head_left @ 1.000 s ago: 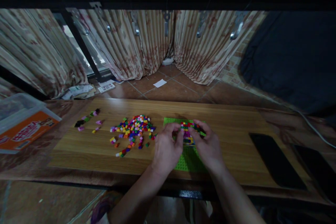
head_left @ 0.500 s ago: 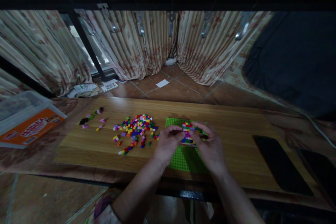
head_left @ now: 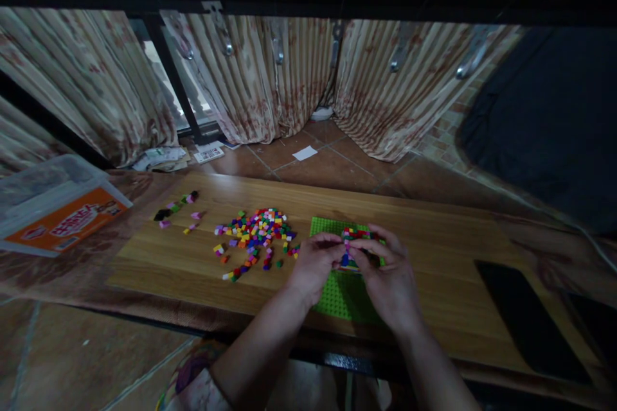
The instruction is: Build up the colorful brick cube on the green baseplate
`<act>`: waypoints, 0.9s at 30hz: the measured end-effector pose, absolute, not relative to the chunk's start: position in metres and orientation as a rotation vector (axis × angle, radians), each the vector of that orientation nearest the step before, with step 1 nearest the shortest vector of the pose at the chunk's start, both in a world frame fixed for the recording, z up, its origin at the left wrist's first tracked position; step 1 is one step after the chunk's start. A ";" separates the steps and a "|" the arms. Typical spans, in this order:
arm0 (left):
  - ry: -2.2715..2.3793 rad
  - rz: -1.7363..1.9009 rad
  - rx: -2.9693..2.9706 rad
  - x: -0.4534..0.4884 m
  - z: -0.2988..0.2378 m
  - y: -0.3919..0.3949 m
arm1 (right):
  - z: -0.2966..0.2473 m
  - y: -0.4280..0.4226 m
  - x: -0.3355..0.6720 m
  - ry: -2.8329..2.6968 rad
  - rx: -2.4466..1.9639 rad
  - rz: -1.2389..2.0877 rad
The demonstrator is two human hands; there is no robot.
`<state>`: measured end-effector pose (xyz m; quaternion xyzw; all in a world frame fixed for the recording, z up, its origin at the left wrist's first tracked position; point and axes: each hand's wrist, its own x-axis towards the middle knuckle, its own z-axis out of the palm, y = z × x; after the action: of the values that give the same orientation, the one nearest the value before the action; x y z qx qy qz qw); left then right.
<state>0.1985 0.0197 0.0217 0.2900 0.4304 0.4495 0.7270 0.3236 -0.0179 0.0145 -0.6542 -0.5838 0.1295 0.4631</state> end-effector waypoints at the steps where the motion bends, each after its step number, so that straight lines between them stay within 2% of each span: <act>1: 0.941 0.987 0.634 0.198 0.022 0.020 | 0.015 -0.018 0.323 -1.446 -1.612 0.309; 27: 1.059 1.064 0.917 0.205 0.018 0.020 | 0.017 -0.016 0.318 -1.728 -1.602 -0.099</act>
<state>0.2046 0.0202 0.0179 0.4015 0.4639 0.4662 0.6374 0.3182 -0.0162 0.0167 -0.6277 -0.6773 -0.0386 0.3818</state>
